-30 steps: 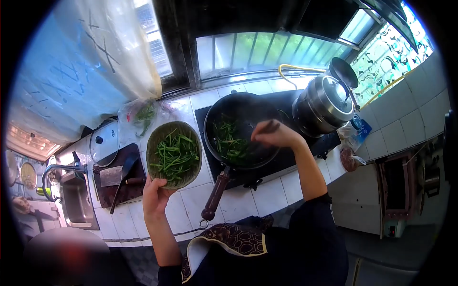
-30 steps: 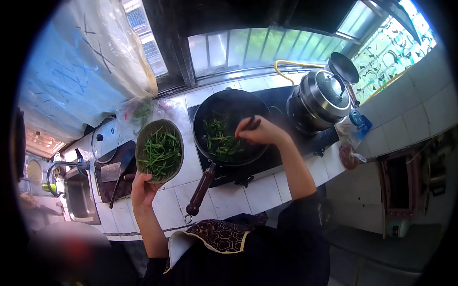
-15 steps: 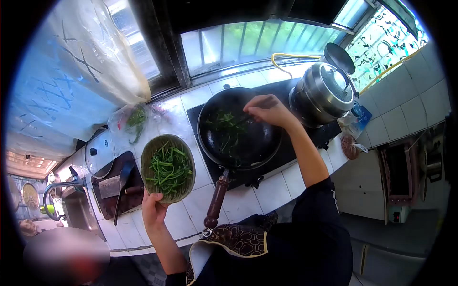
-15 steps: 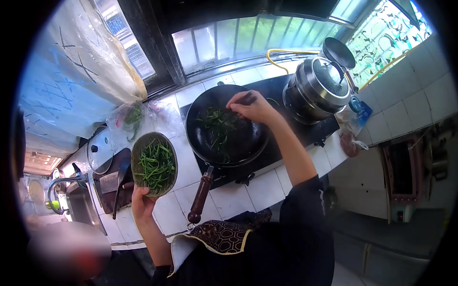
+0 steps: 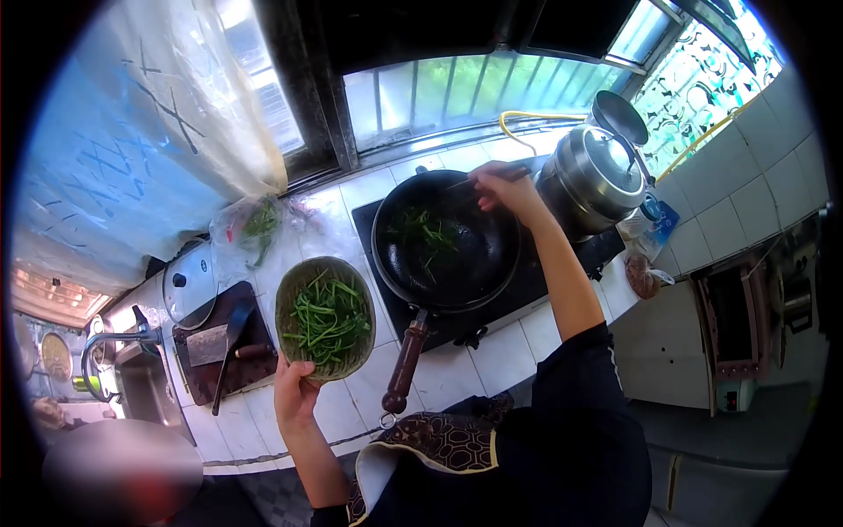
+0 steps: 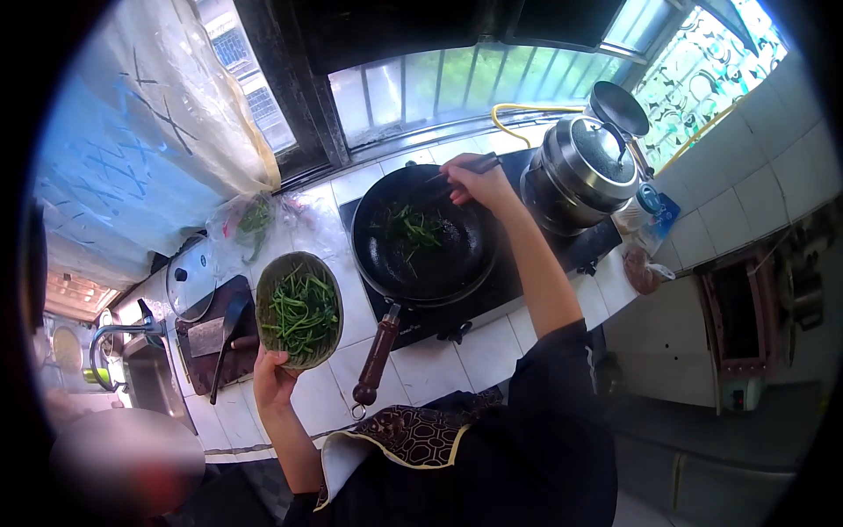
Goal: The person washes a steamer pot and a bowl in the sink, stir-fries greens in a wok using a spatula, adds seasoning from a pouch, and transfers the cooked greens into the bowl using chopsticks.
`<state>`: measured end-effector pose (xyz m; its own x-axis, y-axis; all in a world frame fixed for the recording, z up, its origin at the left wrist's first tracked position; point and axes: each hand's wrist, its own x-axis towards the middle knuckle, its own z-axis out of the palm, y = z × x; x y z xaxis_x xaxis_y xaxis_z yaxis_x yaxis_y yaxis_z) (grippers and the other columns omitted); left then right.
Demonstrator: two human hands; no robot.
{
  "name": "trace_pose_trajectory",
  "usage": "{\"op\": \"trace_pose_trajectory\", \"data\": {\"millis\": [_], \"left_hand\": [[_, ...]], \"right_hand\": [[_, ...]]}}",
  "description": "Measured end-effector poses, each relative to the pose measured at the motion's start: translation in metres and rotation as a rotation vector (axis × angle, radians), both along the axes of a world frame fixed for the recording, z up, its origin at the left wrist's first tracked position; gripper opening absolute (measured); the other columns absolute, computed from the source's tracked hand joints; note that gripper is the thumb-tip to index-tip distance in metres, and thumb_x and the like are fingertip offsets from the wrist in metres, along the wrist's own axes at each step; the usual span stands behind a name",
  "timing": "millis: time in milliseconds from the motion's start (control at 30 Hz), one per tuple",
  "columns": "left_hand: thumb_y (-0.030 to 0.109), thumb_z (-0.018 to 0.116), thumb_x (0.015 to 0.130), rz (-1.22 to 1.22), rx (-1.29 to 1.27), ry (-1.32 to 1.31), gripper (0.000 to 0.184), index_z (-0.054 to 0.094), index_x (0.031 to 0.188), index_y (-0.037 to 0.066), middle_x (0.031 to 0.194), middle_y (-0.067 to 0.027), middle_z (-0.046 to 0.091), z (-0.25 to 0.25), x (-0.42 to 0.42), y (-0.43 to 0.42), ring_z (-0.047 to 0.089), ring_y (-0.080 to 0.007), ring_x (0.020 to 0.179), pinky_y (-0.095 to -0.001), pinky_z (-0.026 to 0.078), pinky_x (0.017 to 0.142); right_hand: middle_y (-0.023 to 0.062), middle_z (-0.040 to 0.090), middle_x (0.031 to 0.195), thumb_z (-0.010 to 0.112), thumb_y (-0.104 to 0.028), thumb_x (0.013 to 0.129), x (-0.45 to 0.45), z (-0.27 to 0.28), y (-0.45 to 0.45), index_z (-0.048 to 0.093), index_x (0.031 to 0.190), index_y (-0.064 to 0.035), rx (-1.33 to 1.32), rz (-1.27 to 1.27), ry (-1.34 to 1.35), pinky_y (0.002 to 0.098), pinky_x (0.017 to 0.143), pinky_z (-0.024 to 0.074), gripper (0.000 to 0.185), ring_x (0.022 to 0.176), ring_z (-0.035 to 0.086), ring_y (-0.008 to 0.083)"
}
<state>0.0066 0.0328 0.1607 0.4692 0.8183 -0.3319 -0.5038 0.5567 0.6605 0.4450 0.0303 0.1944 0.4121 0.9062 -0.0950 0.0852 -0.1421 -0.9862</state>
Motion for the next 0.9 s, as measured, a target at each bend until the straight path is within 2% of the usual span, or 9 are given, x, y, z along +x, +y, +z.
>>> {"op": "trace_pose_trajectory", "data": {"millis": [133,233,333,400,467,533,633,767,900], "left_hand": [[-0.006,0.047,0.067,-0.008,0.007,-0.002,0.059,0.034,0.124,0.000,0.112,-0.0164,0.052,-0.003,-0.003,-0.007,0.059,-0.0291,0.095,-0.0401,0.054,0.076],[-0.007,0.046,0.067,-0.022,0.039,0.022,0.060,0.033,0.126,0.001,0.111,-0.0155,0.052,0.007,0.004,-0.010,0.060,-0.0276,0.093,-0.0380,0.055,0.073],[-0.009,0.046,0.068,-0.053,0.115,0.054,0.059,0.035,0.124,0.003,0.108,-0.0131,0.052,0.007,-0.002,-0.010,0.060,-0.0226,0.087,-0.0335,0.057,0.067],[-0.009,0.047,0.068,-0.044,0.148,0.157,0.056,0.036,0.121,0.003,0.104,-0.0113,0.052,0.010,0.000,-0.012,0.060,-0.0193,0.084,-0.0303,0.057,0.063],[-0.009,0.048,0.068,-0.034,0.158,0.141,0.053,0.037,0.119,0.002,0.103,-0.0108,0.052,0.011,-0.002,-0.014,0.059,-0.0188,0.084,-0.0284,0.058,0.061],[-0.009,0.048,0.068,-0.028,0.160,0.134,0.053,0.037,0.119,0.002,0.103,-0.0109,0.051,0.012,-0.003,-0.016,0.059,-0.0189,0.084,-0.0292,0.058,0.062],[-0.009,0.047,0.068,-0.052,0.172,0.113,0.053,0.036,0.119,0.002,0.104,-0.0120,0.051,0.011,-0.006,-0.016,0.060,-0.0209,0.086,-0.0316,0.058,0.064],[-0.008,0.047,0.069,-0.056,0.180,0.070,0.052,0.036,0.119,0.002,0.107,-0.0133,0.051,0.022,-0.001,-0.019,0.060,-0.0241,0.090,-0.0351,0.058,0.067],[-0.007,0.048,0.070,-0.155,0.212,0.013,0.052,0.033,0.120,0.001,0.111,-0.0161,0.050,0.027,0.009,-0.012,0.059,-0.0278,0.094,-0.0404,0.057,0.071]], "right_hand": [[0.0104,0.059,0.078,0.058,-0.013,0.083,-0.007,-0.028,0.002,0.061,0.095,0.0005,-0.077,-0.014,-0.016,0.0263,0.048,0.0538,0.018,0.055,0.060,0.0168],[0.0108,0.059,0.075,0.057,-0.012,0.084,-0.031,-0.048,0.009,0.061,0.092,0.0012,-0.005,-0.043,0.120,0.0257,0.046,0.0536,0.016,0.054,0.060,0.0179],[0.0124,0.061,0.075,0.058,-0.017,0.085,-0.049,-0.059,0.010,0.062,0.094,0.0029,-0.015,-0.062,0.152,0.0267,0.054,0.0545,0.022,0.056,0.062,0.0189],[0.0112,0.058,0.069,0.058,-0.016,0.084,-0.051,-0.063,0.004,0.060,0.086,0.0058,0.020,-0.198,0.300,0.0275,0.047,0.0548,0.022,0.055,0.061,0.0195],[0.0119,0.058,0.069,0.058,-0.016,0.085,-0.051,-0.070,-0.001,0.059,0.082,0.0058,0.064,-0.271,0.324,0.0288,0.048,0.0557,0.022,0.057,0.061,0.0218],[0.0131,0.058,0.074,0.056,-0.014,0.086,-0.050,-0.065,-0.009,0.058,0.081,0.0042,0.118,-0.457,0.500,0.0293,0.049,0.0565,0.019,0.060,0.061,0.0244],[0.0145,0.058,0.079,0.053,-0.011,0.087,-0.042,-0.052,-0.022,0.055,0.087,0.0056,0.176,-0.562,0.649,0.0322,0.053,0.0578,0.016,0.062,0.061,0.0275],[0.0167,0.056,0.088,0.050,-0.006,0.087,-0.033,-0.027,-0.043,0.048,0.094,0.0091,0.321,-0.637,0.729,0.0367,0.062,0.0584,0.017,0.065,0.061,0.0298],[0.0170,0.056,0.090,0.051,-0.006,0.086,-0.019,0.014,-0.063,0.050,0.093,0.0102,0.408,-0.575,0.718,0.0367,0.063,0.0585,0.017,0.069,0.061,0.0302]]}}
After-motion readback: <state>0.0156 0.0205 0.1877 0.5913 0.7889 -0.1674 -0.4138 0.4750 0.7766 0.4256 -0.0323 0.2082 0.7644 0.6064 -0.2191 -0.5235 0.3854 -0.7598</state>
